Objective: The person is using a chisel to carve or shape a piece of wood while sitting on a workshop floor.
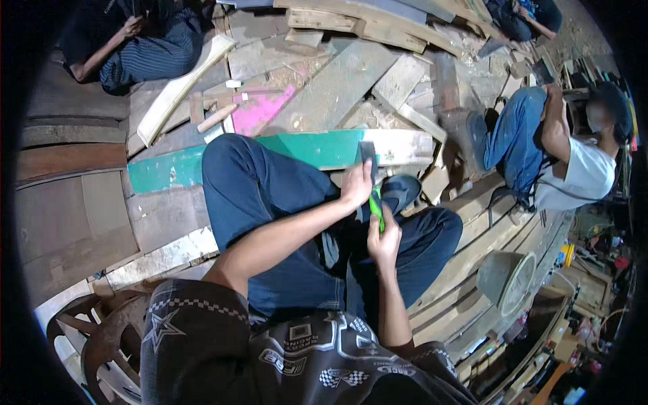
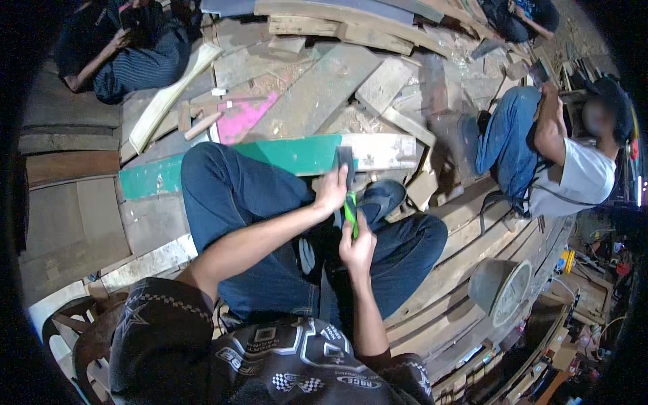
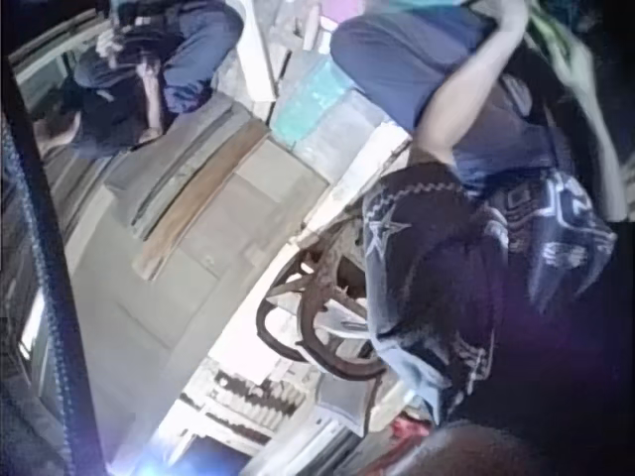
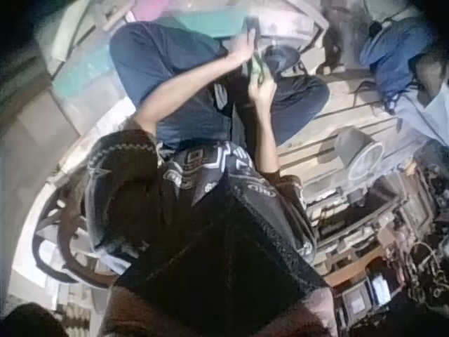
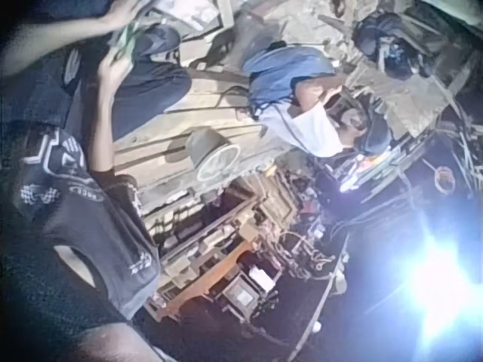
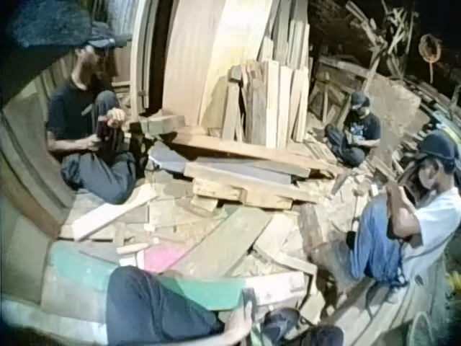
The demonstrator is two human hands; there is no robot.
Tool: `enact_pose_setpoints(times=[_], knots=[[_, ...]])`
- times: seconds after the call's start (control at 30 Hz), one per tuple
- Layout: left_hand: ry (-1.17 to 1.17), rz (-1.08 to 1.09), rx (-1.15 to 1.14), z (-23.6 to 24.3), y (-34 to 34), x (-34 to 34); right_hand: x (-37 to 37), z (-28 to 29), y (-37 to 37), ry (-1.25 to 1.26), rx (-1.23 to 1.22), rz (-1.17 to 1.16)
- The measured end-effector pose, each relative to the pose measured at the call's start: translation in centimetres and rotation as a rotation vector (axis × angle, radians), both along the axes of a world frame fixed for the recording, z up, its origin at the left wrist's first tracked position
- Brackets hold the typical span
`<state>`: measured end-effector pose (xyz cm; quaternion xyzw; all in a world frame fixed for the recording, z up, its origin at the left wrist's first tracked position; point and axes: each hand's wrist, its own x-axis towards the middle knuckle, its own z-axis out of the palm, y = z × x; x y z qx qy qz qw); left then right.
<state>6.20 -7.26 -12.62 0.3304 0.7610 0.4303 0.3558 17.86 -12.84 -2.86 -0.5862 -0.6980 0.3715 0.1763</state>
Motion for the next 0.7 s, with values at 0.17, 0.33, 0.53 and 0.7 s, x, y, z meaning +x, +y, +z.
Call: enact_pose_setpoints(times=[0.17,0.33,0.53,0.7], knots=[[0.013,0.028,0.008,-0.8,-0.8,-0.1,0.4,-0.7,-0.4,0.036,0.108,0.052],[0.097,0.037,0.049,-1.7,1.8,-1.5,-1.7,-0.4,1.6,0.133,0.170,0.067],[0.172,0.172,0.167,-2.7,-0.2,0.4,-0.6,-1.0,-0.6,0.057,0.074,0.001],[0.043,-0.009,-0.070,1.6,0.4,-1.4,-0.8,0.4,0.5,0.015,-0.022,-0.010]])
